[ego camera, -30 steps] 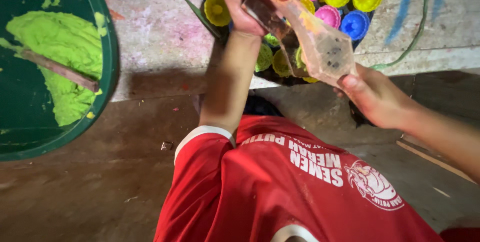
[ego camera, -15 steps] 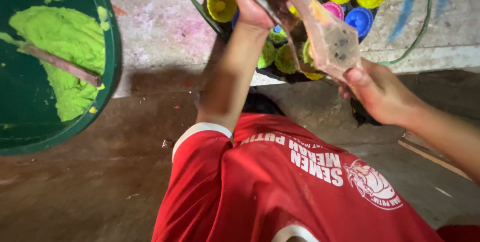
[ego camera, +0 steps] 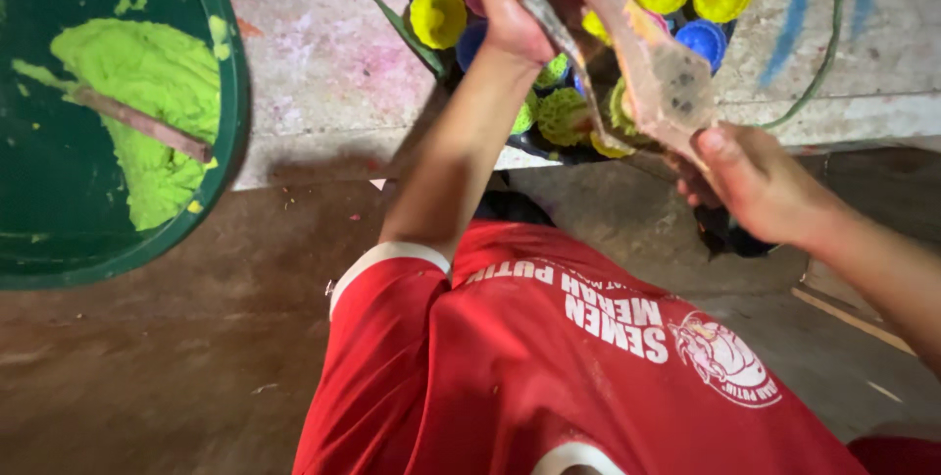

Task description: The person scoops green dough from a green basin using a wooden stick and a metal mold. They press the dough into small, colorful plastic molds arranged in a tray, repeating the process to fill multiple molds.

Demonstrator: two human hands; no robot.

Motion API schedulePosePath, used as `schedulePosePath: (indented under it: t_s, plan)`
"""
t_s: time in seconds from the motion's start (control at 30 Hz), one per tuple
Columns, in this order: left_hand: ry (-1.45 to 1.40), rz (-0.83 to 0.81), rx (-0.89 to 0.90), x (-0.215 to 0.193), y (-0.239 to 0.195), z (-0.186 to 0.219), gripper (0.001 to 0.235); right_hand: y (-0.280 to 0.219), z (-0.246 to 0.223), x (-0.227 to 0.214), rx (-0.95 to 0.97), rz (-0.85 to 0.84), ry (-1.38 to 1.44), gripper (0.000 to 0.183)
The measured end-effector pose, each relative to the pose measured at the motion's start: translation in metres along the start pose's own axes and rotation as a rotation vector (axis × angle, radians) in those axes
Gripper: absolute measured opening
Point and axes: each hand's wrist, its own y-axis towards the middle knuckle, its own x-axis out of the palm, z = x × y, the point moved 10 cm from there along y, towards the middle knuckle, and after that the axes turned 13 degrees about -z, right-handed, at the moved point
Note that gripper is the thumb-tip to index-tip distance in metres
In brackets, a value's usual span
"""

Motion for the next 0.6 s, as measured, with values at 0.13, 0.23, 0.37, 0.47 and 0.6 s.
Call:
schedulePosePath:
  t_s: [0.13,0.23,0.37,0.47,0.6]
  plan:
    - [0.100,0.012,-0.090,-0.008,0.011,-0.010,0.061,0.001,0.008,-0.015,-0.075,0.053,0.006,0.083]
    - [0.085,0.017,-0.250,-0.015,0.002,-0.014,0.065,0.005,0.015,-0.011,-0.194,-0.022,0.172,0.085]
    - [0.585,0.561,-0.898,-0.061,-0.088,-0.033,0.069,0.004,0.023,-0.005,-0.341,-0.094,0.254,0.086]
    - [0.627,0.574,-1.118,-0.034,-0.136,-0.046,0.065,0.005,0.034,-0.006,-0.427,-0.023,0.299,0.087]
    - [1.429,0.195,-1.217,0.038,-0.121,-0.009,0.075,0.005,0.043,-0.027,-0.442,0.114,0.292,0.090]
